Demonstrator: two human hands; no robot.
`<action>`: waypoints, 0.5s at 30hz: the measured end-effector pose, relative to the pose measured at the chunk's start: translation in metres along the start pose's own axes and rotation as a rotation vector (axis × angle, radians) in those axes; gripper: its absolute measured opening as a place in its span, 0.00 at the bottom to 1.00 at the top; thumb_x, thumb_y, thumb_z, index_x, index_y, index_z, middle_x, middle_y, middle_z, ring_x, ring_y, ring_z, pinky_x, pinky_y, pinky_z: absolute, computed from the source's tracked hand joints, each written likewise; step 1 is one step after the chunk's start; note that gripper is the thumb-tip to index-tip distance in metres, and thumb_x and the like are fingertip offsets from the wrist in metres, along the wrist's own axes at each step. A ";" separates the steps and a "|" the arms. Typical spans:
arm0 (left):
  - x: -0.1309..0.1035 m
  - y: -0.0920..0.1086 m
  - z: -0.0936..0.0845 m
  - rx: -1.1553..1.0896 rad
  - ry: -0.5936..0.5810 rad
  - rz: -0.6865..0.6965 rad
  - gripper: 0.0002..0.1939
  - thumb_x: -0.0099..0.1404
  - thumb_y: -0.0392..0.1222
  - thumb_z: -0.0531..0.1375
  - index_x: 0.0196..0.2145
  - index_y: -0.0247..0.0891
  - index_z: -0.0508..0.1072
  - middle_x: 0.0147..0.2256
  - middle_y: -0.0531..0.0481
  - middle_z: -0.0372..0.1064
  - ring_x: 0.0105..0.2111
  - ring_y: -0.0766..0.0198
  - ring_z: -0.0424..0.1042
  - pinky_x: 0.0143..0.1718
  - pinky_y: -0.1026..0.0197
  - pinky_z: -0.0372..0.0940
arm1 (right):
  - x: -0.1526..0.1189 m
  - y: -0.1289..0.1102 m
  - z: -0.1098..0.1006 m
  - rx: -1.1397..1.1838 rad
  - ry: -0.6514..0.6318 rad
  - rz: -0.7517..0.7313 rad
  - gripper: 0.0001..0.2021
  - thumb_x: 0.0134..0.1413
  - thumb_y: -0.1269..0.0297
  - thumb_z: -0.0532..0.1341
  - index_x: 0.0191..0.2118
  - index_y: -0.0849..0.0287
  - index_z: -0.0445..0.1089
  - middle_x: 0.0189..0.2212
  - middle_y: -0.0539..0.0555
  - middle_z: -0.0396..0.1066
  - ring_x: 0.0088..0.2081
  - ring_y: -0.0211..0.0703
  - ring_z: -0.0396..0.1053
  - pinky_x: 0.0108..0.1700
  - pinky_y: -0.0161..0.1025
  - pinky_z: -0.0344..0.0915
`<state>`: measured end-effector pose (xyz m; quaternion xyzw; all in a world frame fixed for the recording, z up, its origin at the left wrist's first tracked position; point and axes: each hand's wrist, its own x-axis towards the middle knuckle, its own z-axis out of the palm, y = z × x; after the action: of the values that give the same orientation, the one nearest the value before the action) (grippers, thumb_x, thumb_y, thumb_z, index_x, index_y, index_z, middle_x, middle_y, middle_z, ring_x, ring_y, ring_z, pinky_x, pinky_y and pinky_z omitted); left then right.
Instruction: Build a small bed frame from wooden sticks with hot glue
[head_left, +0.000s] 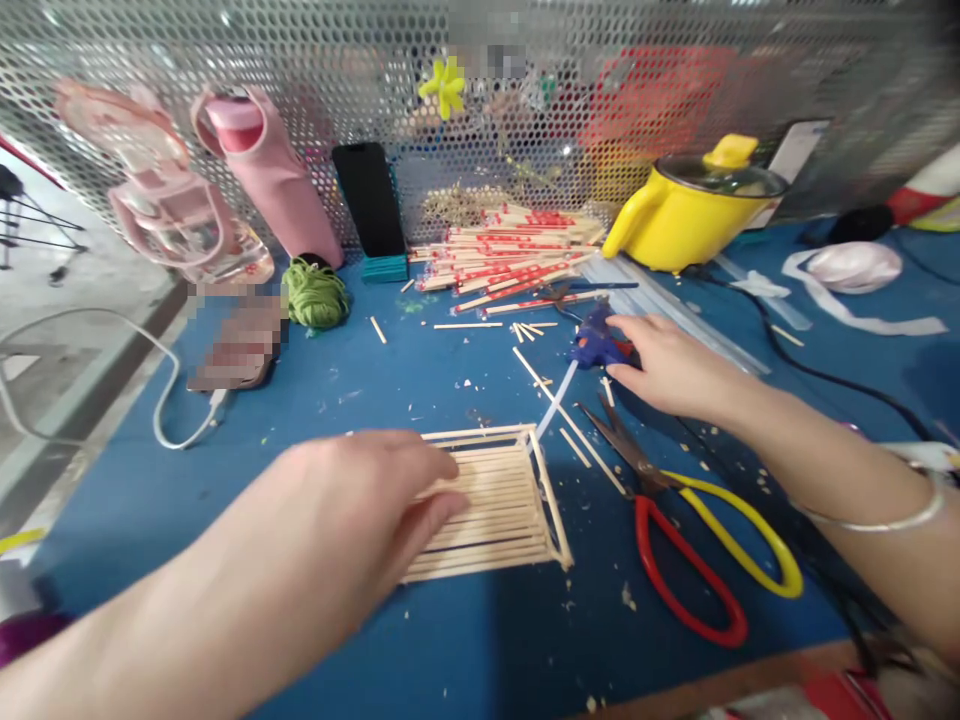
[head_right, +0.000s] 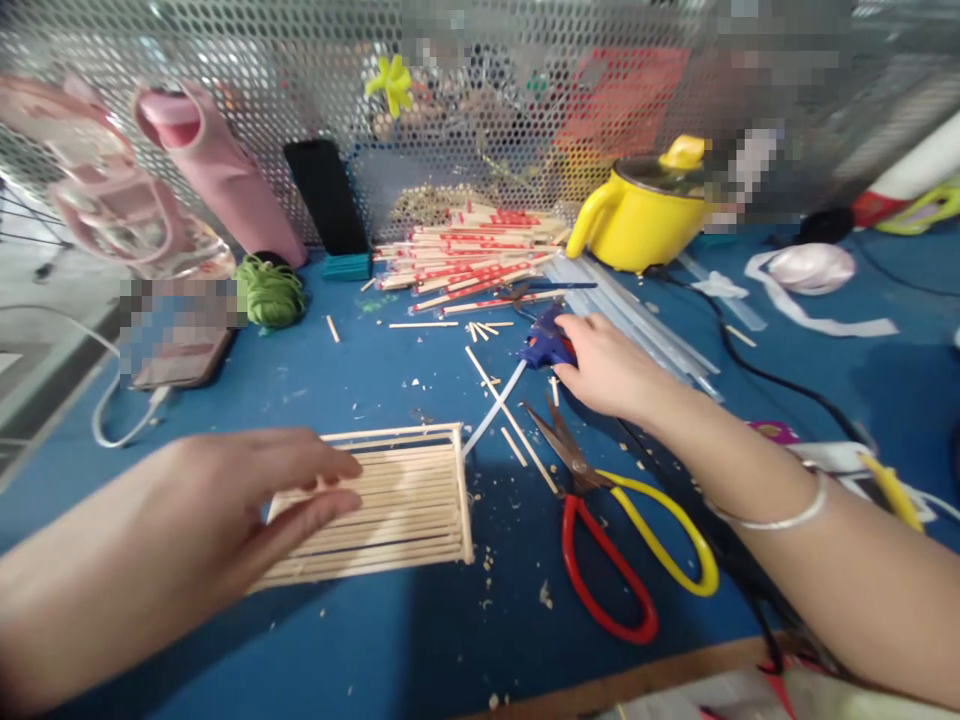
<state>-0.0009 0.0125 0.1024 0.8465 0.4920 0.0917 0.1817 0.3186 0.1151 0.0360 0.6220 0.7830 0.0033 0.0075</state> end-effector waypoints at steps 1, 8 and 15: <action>0.007 -0.005 -0.004 0.017 0.017 -0.006 0.13 0.63 0.49 0.52 0.34 0.46 0.75 0.29 0.53 0.74 0.26 0.64 0.71 0.27 0.65 0.62 | 0.002 -0.001 0.000 -0.004 0.003 0.004 0.27 0.52 0.61 0.54 0.58 0.64 0.55 0.51 0.67 0.62 0.51 0.61 0.64 0.49 0.51 0.62; 0.061 -0.024 -0.011 0.121 -0.202 0.012 0.21 0.59 0.55 0.55 0.46 0.43 0.70 0.42 0.49 0.73 0.41 0.56 0.71 0.37 0.60 0.62 | 0.005 -0.004 0.000 0.121 -0.031 0.141 0.31 0.45 0.65 0.59 0.56 0.66 0.52 0.43 0.67 0.70 0.41 0.61 0.70 0.39 0.48 0.66; 0.070 -0.024 -0.001 0.023 -0.521 -0.004 0.29 0.55 0.58 0.57 0.52 0.45 0.64 0.45 0.48 0.71 0.40 0.57 0.70 0.35 0.61 0.61 | -0.021 -0.017 -0.010 0.186 0.251 0.068 0.26 0.45 0.59 0.62 0.49 0.63 0.58 0.46 0.67 0.65 0.48 0.63 0.64 0.46 0.51 0.62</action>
<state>0.0147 0.0841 0.0927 0.8426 0.4314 -0.1355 0.2927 0.3062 0.0909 0.0455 0.6409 0.7532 0.0087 -0.1479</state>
